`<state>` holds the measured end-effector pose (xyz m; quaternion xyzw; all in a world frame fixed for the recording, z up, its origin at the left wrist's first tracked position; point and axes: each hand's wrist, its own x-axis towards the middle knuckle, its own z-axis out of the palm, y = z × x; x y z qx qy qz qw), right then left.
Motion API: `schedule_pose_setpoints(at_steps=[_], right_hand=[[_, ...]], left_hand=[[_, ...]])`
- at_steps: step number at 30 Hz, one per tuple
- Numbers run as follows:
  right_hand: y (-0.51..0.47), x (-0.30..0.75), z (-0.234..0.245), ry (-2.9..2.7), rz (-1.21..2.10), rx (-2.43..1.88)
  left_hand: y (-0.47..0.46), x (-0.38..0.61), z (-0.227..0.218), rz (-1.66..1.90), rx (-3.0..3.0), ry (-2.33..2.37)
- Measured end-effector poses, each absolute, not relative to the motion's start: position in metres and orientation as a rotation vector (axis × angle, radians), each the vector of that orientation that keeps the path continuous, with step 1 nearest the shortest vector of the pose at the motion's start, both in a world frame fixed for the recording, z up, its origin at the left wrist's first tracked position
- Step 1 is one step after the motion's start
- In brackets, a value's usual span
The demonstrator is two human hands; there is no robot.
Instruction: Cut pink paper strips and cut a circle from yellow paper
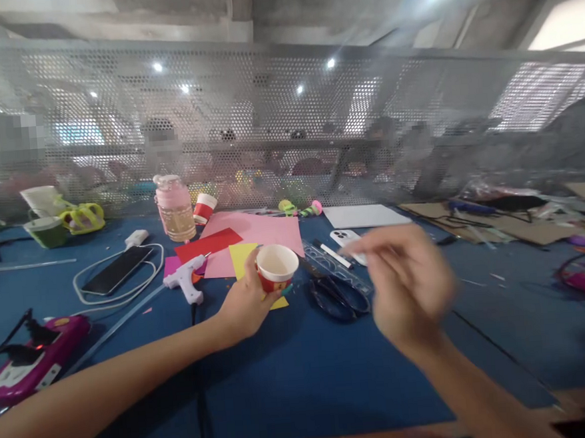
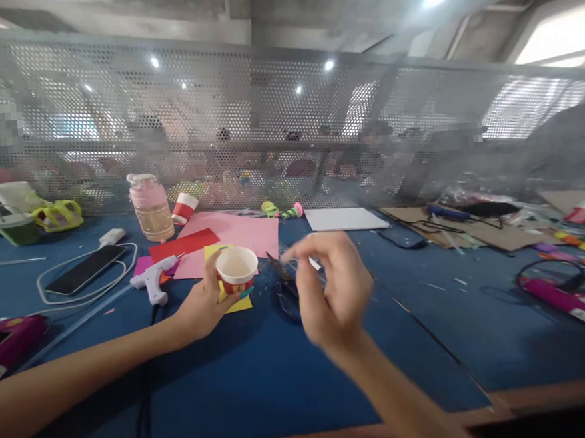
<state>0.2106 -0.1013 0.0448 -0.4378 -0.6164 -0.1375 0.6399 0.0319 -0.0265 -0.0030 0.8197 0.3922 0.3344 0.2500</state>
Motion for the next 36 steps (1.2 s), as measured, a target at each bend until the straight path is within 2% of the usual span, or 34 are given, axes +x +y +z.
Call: schedule_pose_setpoints(at_steps=[3, 7, 9, 13, 15, 20, 26, 31, 36], right_hand=[[-0.045, 0.244, 0.050, -1.530, -0.490, -1.113], [-0.003, 0.290, 0.028, -1.612, -0.660, -1.411], [-0.002, 0.302, 0.014, -1.695, -0.562, -1.612], [-0.008, 0.303, 0.000, -1.954, -0.061, -1.855], [-0.008, 0.296, 0.001, -2.045, -0.061, -1.944], [-0.010, 0.286, 0.006, -2.124, -0.310, -2.168], [-0.012, 0.286, 0.008, -2.003, 0.182, -2.315], [-0.010, 0.284, 0.008, -1.932, 0.084, -2.347], [-0.009, 0.283, 0.005, -1.861, 0.226, -2.347]], left_hand=[[-0.006, 0.026, -0.007, 1.163, 2.201, 0.988], [0.022, 0.016, -0.011, 1.258, 2.106, 1.033], [0.028, 0.013, -0.012, 1.235, 2.042, 1.062], [0.026, 0.012, -0.014, 1.152, 2.023, 1.147], [0.024, 0.013, -0.014, 1.135, 2.031, 1.141], [0.025, 0.014, -0.012, 1.161, 1.875, 1.067], [0.029, 0.016, -0.012, 1.212, 1.647, 1.005], [0.031, 0.014, -0.017, 1.242, 1.593, 1.004], [0.028, 0.017, -0.014, 1.258, 1.366, 0.832]])
